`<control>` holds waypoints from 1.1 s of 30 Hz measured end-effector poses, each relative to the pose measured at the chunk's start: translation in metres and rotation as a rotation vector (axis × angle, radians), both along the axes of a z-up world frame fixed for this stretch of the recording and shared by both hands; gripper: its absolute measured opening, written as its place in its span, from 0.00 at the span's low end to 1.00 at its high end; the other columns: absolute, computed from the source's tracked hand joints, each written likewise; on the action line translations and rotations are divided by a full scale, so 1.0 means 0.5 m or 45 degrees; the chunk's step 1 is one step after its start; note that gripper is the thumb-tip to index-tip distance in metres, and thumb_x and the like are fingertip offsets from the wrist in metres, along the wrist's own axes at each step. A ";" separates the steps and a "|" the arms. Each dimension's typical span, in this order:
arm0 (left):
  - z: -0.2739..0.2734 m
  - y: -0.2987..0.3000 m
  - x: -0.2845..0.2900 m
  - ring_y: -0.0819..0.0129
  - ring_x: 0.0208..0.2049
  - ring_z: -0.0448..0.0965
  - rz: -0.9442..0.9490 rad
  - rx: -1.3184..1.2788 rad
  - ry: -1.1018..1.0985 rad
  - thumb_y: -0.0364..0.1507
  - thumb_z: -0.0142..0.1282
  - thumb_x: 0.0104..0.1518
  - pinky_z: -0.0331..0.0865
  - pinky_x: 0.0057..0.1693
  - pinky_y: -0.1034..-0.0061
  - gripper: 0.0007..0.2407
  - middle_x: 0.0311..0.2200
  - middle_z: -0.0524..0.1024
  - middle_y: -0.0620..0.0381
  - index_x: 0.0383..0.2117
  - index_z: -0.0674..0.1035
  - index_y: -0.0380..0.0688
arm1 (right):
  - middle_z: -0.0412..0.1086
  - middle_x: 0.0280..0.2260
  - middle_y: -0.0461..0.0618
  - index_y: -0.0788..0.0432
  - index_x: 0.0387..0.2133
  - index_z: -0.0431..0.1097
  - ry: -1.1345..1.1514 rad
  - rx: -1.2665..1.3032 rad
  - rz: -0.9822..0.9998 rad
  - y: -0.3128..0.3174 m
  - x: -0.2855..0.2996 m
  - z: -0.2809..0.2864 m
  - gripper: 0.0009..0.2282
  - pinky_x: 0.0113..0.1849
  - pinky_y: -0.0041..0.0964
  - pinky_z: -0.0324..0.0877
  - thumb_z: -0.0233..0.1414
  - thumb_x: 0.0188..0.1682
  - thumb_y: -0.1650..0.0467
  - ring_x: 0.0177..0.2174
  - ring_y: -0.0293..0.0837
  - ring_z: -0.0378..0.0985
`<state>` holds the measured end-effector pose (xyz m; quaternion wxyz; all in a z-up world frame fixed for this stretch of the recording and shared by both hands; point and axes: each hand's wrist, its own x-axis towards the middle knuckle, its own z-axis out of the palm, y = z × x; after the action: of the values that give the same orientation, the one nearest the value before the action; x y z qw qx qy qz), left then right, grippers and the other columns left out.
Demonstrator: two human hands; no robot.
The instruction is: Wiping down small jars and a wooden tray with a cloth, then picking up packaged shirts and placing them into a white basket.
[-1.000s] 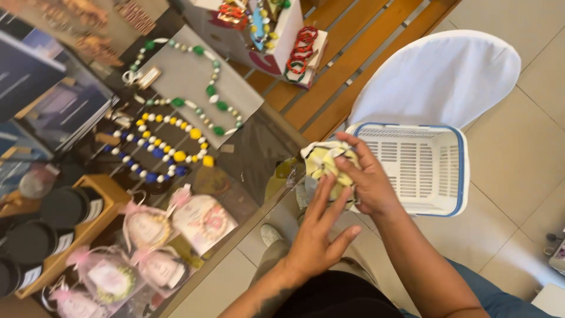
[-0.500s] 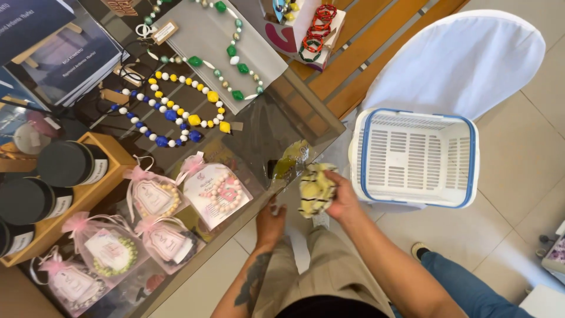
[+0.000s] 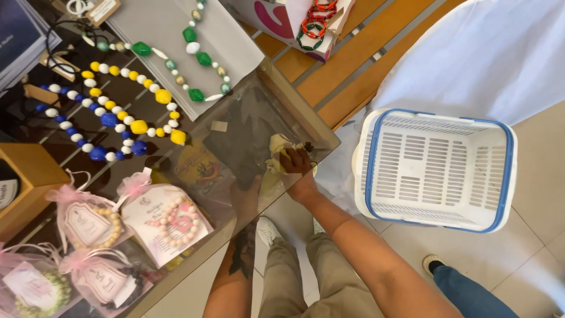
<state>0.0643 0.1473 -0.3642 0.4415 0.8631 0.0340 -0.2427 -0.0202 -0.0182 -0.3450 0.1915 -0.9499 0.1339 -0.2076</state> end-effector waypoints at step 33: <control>0.228 0.233 -0.180 0.60 0.57 0.74 0.367 -0.946 1.365 0.26 0.61 0.54 0.69 0.60 0.66 0.27 0.59 0.74 0.53 0.63 0.69 0.40 | 0.74 0.40 0.48 0.60 0.49 0.70 0.581 2.244 -0.456 0.003 -0.332 0.228 0.21 0.42 0.33 0.72 0.62 0.40 0.79 0.39 0.39 0.77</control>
<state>-0.0257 0.2639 -0.2504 0.6596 0.4003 0.2777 -0.5723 -0.1863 -0.0169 -0.2308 0.7786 -0.4441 0.4225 0.1346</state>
